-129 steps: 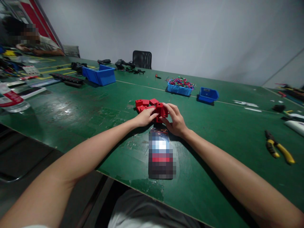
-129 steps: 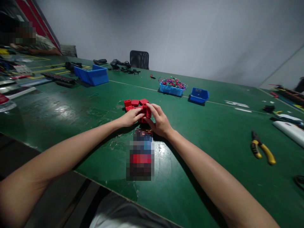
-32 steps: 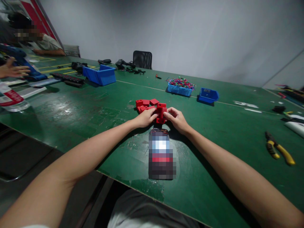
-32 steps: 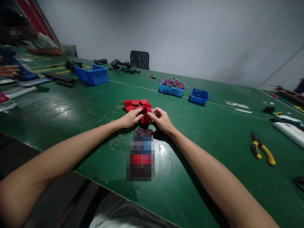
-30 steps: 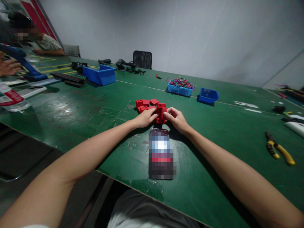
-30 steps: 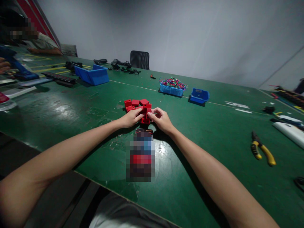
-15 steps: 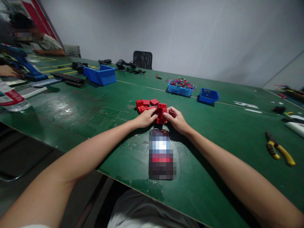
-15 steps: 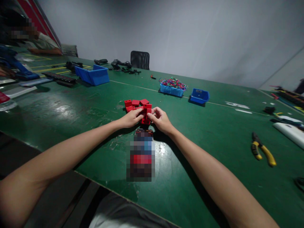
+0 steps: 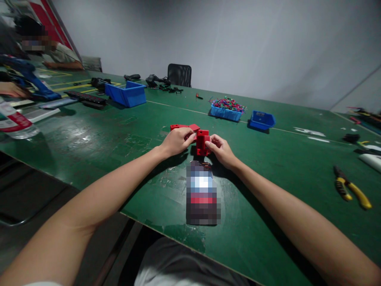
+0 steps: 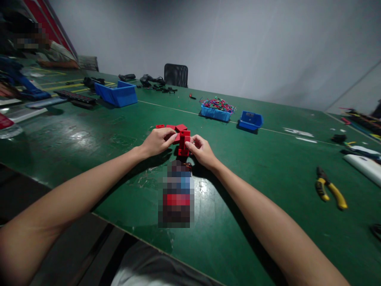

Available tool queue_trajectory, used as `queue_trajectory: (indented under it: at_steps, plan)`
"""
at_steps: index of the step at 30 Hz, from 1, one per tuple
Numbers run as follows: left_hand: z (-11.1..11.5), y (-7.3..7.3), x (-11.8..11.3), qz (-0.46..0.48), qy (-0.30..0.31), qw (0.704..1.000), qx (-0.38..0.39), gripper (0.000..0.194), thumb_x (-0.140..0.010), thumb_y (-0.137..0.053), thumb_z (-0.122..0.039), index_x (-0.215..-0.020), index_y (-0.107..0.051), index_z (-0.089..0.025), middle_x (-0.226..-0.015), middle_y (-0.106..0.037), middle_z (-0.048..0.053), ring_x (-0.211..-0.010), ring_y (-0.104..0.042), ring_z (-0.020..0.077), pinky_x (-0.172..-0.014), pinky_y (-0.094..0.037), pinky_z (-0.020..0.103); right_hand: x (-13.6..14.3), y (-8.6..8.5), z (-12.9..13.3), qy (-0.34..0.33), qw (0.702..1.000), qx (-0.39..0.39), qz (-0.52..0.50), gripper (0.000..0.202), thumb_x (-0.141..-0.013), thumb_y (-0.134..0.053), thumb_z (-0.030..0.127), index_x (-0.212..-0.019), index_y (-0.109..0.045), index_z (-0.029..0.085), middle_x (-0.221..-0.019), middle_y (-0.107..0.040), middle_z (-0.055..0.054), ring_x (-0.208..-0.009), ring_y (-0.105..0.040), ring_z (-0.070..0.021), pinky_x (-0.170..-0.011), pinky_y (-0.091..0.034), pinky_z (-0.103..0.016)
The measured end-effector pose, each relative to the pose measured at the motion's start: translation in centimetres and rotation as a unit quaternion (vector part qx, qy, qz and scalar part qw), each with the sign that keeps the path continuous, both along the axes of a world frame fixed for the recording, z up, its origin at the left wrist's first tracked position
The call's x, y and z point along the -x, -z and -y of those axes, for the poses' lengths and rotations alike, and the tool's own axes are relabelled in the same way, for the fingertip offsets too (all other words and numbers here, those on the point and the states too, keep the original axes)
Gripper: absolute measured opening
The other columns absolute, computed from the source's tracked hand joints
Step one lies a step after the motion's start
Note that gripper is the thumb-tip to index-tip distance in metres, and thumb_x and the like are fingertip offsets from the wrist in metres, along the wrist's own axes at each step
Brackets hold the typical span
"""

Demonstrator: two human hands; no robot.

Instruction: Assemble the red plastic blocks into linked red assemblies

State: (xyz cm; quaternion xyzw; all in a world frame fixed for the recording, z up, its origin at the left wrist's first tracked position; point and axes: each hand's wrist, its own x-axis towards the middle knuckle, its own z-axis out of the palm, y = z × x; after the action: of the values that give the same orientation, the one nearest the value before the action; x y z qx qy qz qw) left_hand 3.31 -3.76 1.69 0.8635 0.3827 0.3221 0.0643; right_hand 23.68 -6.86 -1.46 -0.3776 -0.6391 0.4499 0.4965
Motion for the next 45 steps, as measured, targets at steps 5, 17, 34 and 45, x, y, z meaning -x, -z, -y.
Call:
queue_trajectory:
  at_steps: [5,17,34,45]
  plan:
    - [-0.6,-0.3,1.2,-0.121,-0.074,0.989,-0.030,0.029,-0.087,-0.052,-0.039,-0.099,-0.063,-0.015,-0.104,-0.064,0.012,-0.099,-0.055,0.0254,-0.086,-0.044,0.038,0.0,0.0,0.0,0.011,1.000,0.004,0.011,0.039,-0.077,-0.066,0.055,-0.076,-0.047,0.020,-0.067,-0.053,0.005,-0.057,-0.046,-0.0088,-0.054,-0.039,-0.023]
    - [-0.8,-0.4,2.1,-0.201,-0.171,0.962,0.064,0.044,-0.078,-0.064,-0.048,-0.107,-0.058,-0.016,-0.107,-0.060,0.014,-0.097,-0.057,0.0287,-0.078,-0.044,0.035,0.0,0.2,-0.2,0.006,1.000,0.024,0.002,0.039,-0.078,-0.064,0.055,-0.078,-0.049,0.020,-0.070,-0.055,0.004,-0.060,-0.051,-0.0093,-0.056,-0.043,-0.024]
    - [-1.5,-0.5,1.3,0.102,-0.095,0.985,0.102,0.043,-0.074,-0.065,-0.057,-0.081,-0.067,-0.015,-0.072,-0.064,0.003,-0.063,-0.051,0.0137,-0.059,-0.037,0.026,0.0,0.3,-0.4,0.009,0.999,0.027,-0.027,0.038,-0.079,-0.065,0.051,-0.098,-0.047,0.023,-0.084,-0.062,0.001,-0.067,-0.057,-0.0116,-0.052,-0.043,-0.024]
    - [-1.7,0.0,1.9,-0.068,-0.128,0.989,0.019,0.030,-0.077,-0.067,-0.043,-0.090,-0.063,-0.017,-0.092,-0.063,0.008,-0.083,-0.057,0.0211,-0.072,-0.042,0.031,0.1,0.2,-0.3,0.006,0.999,0.033,-0.035,0.039,-0.079,-0.065,0.051,-0.100,-0.046,0.024,-0.087,-0.064,0.001,-0.068,-0.058,-0.0120,-0.052,-0.042,-0.024]
